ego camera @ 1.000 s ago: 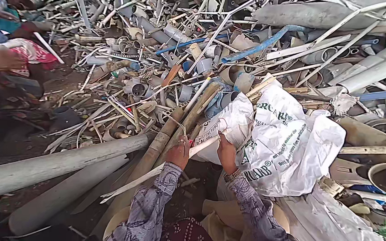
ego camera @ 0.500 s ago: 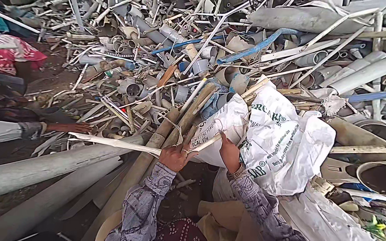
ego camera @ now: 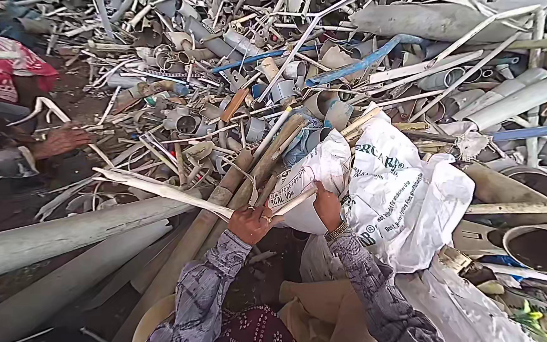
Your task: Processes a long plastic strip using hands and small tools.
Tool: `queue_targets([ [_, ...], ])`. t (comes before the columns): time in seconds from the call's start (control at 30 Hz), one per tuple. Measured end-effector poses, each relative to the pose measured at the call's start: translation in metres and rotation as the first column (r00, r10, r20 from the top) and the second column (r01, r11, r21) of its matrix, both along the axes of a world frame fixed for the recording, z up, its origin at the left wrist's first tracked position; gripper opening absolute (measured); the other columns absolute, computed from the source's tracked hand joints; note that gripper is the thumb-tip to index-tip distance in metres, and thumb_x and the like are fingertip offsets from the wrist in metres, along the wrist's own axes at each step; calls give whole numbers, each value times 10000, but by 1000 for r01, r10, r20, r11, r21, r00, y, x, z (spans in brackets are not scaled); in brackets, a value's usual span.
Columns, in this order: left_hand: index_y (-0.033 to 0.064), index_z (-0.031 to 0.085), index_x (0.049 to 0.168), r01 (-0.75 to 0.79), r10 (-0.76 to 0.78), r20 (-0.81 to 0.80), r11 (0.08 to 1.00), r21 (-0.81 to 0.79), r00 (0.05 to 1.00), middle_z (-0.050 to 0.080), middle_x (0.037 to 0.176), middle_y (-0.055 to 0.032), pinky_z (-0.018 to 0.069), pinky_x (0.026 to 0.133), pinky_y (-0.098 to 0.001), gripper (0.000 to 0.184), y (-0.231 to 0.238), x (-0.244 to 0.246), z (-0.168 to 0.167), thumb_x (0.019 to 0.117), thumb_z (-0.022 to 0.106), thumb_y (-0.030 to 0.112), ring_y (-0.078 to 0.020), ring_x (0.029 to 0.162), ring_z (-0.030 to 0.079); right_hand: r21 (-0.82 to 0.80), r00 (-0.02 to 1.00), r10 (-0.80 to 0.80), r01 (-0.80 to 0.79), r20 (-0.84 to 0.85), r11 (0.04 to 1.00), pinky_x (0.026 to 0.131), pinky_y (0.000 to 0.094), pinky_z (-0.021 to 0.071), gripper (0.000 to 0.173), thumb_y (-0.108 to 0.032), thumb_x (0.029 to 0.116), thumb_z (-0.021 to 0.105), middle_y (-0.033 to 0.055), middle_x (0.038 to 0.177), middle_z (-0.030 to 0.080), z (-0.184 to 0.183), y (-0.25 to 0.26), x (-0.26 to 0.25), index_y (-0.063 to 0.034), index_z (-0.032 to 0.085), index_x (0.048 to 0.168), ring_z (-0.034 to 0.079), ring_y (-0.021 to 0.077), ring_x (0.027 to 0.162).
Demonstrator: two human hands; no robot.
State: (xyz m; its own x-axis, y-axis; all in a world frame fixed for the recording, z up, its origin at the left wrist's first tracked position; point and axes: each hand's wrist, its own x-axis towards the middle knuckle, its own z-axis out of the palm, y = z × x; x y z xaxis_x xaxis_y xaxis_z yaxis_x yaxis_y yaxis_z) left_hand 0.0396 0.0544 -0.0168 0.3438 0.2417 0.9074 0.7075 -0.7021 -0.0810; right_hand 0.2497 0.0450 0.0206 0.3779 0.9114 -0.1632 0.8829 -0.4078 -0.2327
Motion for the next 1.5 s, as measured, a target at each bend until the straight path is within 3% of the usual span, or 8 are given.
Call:
queue_targets([
  [0.17, -27, 631, 642, -12, 15, 23, 993, -116, 1000, 615, 540, -160, 489, 444, -399, 574, 2, -5, 4, 960, 546, 442, -294, 447, 626, 369, 981, 192, -187, 22, 911, 690, 633, 527, 463, 34, 993, 450, 304, 984, 722, -21, -26, -24, -29, 593, 1429, 704, 522, 821],
  [0.33, -44, 655, 675, 4, 11, 80, 981, -191, 997, 624, 558, -173, 479, 431, -412, 541, 1, -2, 0, 959, 567, 409, -307, 454, 629, 187, 994, -73, 88, -88, 978, 880, 596, 519, 471, -59, 1079, 370, 276, 1143, 704, -26, -13, -2, -81, 438, 1545, 689, 479, 1033],
  [0.47, -42, 645, 661, -20, 31, 64, 984, -175, 997, 620, 554, -170, 477, 429, -414, 530, 3, -4, -2, 956, 565, 390, -312, 457, 631, 572, 980, 195, -146, -26, 807, 593, 616, 528, 437, 70, 938, 487, 290, 893, 727, -45, -36, -27, 28, 650, 1342, 700, 499, 688],
  [0.6, -23, 618, 643, -14, 24, 67, 990, -138, 997, 593, 527, -156, 462, 415, -396, 539, 2, -2, -3, 964, 556, 406, -295, 430, 606, 196, 985, -85, 114, -151, 974, 871, 600, 518, 455, -69, 1085, 368, 275, 1123, 707, -27, -18, -5, -84, 450, 1532, 690, 477, 1027],
  [0.77, -54, 659, 675, -39, 58, 83, 976, -215, 995, 632, 568, -185, 488, 435, -432, 540, 5, -2, -1, 953, 562, 398, -328, 475, 649, 648, 980, 193, -115, -50, 753, 571, 606, 531, 433, 80, 925, 499, 287, 882, 727, -54, -37, -35, 43, 655, 1326, 698, 488, 661],
  [0.9, -105, 679, 741, -33, 96, 139, 917, -398, 986, 630, 585, -223, 501, 465, -489, 515, -2, 0, 3, 947, 598, 360, -381, 512, 664, 432, 962, -76, 187, -261, 882, 813, 620, 522, 414, -38, 1066, 410, 300, 967, 714, -52, -17, -11, 20, 508, 1464, 702, 500, 896],
  [1.3, -133, 703, 826, -44, 121, 116, 855, -516, 986, 658, 645, -257, 524, 524, -547, 476, 0, -5, 5, 974, 597, 307, -438, 584, 688, 496, 975, 54, 62, -216, 866, 753, 636, 525, 442, 15, 1024, 439, 307, 1000, 722, -53, -20, -25, 25, 535, 1455, 706, 515, 839],
  [1.5, -112, 713, 834, -47, 92, 83, 897, -440, 992, 671, 659, -247, 529, 517, -530, 425, 1, -3, 5, 975, 582, 267, -421, 580, 692, 607, 801, 162, 287, -577, 741, 694, 371, 498, 495, -75, 1039, 506, 238, 994, 658, -55, -10, -20, 92, 407, 1494, 589, 207, 731],
])
